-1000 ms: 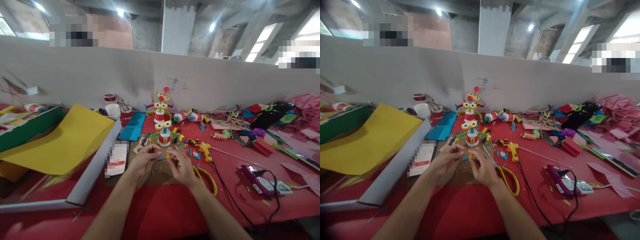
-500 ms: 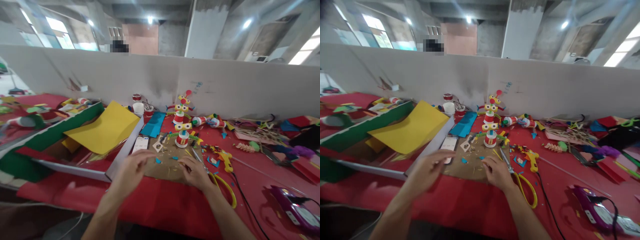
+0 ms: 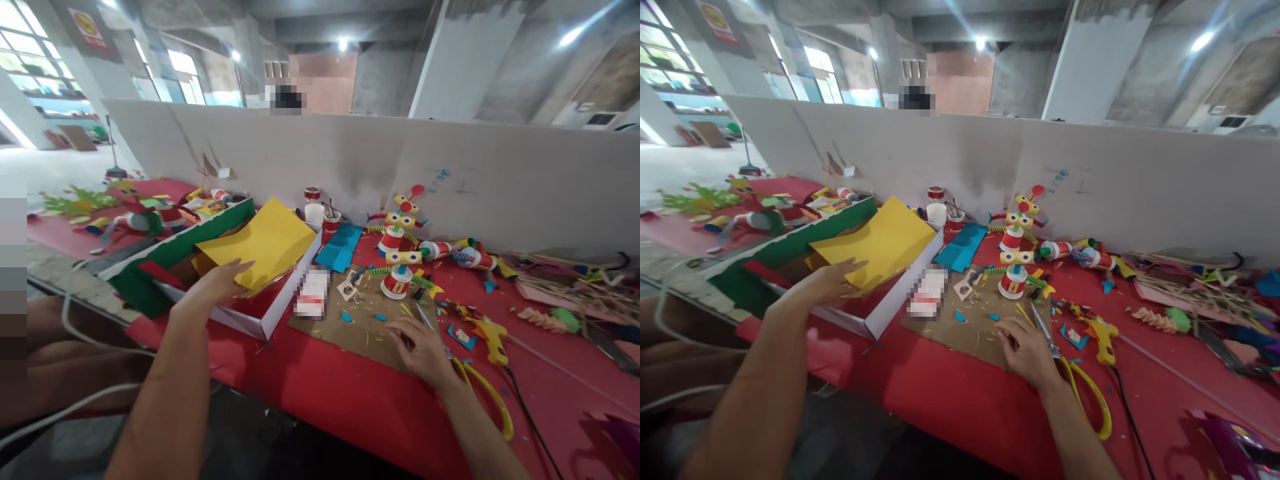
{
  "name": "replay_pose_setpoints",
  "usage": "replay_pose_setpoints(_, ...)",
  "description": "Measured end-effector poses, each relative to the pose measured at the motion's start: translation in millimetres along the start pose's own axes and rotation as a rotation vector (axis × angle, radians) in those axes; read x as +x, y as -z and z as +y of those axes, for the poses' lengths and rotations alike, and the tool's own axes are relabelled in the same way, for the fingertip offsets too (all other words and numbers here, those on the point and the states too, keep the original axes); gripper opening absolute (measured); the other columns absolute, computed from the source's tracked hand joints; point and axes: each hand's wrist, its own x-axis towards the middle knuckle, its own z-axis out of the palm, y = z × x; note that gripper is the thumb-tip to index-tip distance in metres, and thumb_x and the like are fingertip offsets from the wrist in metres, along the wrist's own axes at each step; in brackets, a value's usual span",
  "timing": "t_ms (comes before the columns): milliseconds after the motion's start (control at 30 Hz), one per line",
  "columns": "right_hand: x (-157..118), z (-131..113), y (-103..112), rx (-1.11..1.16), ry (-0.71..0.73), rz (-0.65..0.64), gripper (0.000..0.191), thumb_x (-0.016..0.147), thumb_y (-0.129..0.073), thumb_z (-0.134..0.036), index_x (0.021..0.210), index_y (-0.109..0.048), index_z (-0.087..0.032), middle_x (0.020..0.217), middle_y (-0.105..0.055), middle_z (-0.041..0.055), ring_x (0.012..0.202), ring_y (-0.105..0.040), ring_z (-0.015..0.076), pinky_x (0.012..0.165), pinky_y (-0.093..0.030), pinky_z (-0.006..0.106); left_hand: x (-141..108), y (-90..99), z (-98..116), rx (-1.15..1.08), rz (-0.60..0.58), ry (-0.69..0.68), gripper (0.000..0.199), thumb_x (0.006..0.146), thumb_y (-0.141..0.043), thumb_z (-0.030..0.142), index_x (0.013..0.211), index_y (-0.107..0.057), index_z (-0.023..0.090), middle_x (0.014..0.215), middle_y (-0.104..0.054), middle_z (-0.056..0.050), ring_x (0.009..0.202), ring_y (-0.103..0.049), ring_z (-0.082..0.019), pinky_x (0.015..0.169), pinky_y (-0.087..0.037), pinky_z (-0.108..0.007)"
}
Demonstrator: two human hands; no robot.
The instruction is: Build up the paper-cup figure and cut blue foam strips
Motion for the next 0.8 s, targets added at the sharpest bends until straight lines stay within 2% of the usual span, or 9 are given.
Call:
replay_pose_setpoints(67,-0.2,0.6,0.2,0.006,-0.002,0.009,0.015,0.085,-0.053,-0.018,0.095,-0.063,-0.021,0.091,-0.068,0.006,0.085,-0.064,0.018,0.074,-0.054,0.032,7.5,0.2,2.5,0.101,-0.013,-0.035,0.027,0.066,-0.063,0.01,0.091,-0.071,0.01,0.096,-0.072,-0.009,0.095,-0.065,-0.024,0.086,-0.046,-0.03)
replay_pose_setpoints(100,-0.1,0.6,0.5,0.007,-0.003,0.007,0.015,0.085,-0.053,-0.018,0.095,-0.063,-0.021,0.09,-0.067,0.0061,0.085,-0.064,0.018,0.073,-0.054,0.032,9.2,2.3,4.9,0.145,0.079,-0.082,0.025,0.071,-0.059,0.011,0.094,-0.07,0.01,0.1,-0.072,-0.01,0.099,-0.063,-0.023,0.09,-0.045,-0.032)
replay_pose_setpoints(233,1.1,-0.8,0.9,0.025,-0.024,-0.033,0.016,0.084,-0.053,-0.018,0.096,-0.063,-0.021,0.092,-0.067,0.0067,0.086,-0.063,0.0182,0.073,-0.054,0.032,5.9,17.7,16.9,0.142,0.777,-0.382,0.033,0.081,-0.045,0.008,0.106,-0.066,0.011,0.123,-0.061,-0.01,0.116,-0.054,-0.017,0.102,-0.04,-0.033)
replay_pose_setpoints(300,1.3,-0.9,0.5,0.035,-0.031,-0.036,0.015,0.084,-0.053,-0.018,0.095,-0.063,-0.021,0.092,-0.067,0.0067,0.086,-0.063,0.0182,0.073,-0.053,0.032,2.3,23.4,19.0,0.15,0.876,-0.484,0.033,0.082,-0.046,0.009,0.108,-0.065,0.012,0.127,-0.059,-0.009,0.12,-0.052,-0.016,0.103,-0.04,-0.033)
replay_pose_setpoints(367,0.7,-0.2,-0.2,0.033,-0.029,-0.033,0.014,0.084,-0.053,-0.018,0.095,-0.063,-0.021,0.091,-0.067,0.0064,0.086,-0.063,0.0184,0.073,-0.053,0.032,0.0,25.0,15.3,0.172,0.818,-0.495,0.032,0.082,-0.047,0.011,0.108,-0.065,0.014,0.128,-0.058,-0.007,0.121,-0.051,-0.016,0.103,-0.041,-0.032)
replay_pose_setpoints(533,-1.5,1.2,-1.0,0.008,-0.026,-0.047,0.014,0.085,-0.054,-0.018,0.095,-0.062,-0.021,0.091,-0.067,0.0059,0.087,-0.063,0.019,0.076,-0.053,0.033,4.6,18.0,-6.4,0.196,0.537,-0.339,0.027,0.08,-0.052,0.017,0.102,-0.067,0.017,0.128,-0.058,-0.002,0.116,-0.055,-0.017,0.103,-0.041,-0.034)
replay_pose_setpoints(600,-1.9,0.8,-0.8,0.002,-0.018,-0.044,0.013,0.085,-0.054,-0.019,0.095,-0.062,-0.021,0.09,-0.067,0.0057,0.086,-0.063,0.0189,0.074,-0.053,0.033,9.7,14.0,-7.9,0.23,0.339,-0.323,0.03,0.079,-0.054,0.019,0.106,-0.066,0.019,0.133,-0.054,-0.002,0.119,-0.052,-0.02,0.103,-0.041,-0.035)
replay_pose_setpoints(700,-2.2,-0.1,-0.3,0.007,-0.023,-0.051,0.013,0.085,-0.053,-0.019,0.095,-0.061,-0.021,0.091,-0.067,0.0056,0.084,-0.064,0.0181,0.07,-0.053,0.031,14.3,5.0,3.0,0.284,-0.048,-0.316,0.052,0.075,-0.058,0.02,0.127,-0.054,0.024,0.144,-0.041,-0.003,0.126,-0.045,-0.024,0.102,-0.04,-0.035)
replay_pose_setpoints(800,-3.0,0.1,0.1,0.011,-0.036,-0.057,0.013,0.085,-0.054,-0.019,0.095,-0.062,-0.022,0.092,-0.066,0.0053,0.083,-0.063,0.0175,0.07,-0.052,0.031,9.1,-5.2,16.5,0.255,-0.156,-0.325,0.055,0.079,-0.05,0.017,0.132,-0.048,0.029,0.142,-0.045,-0.001,0.123,-0.049,-0.023,0.102,-0.039,-0.035)
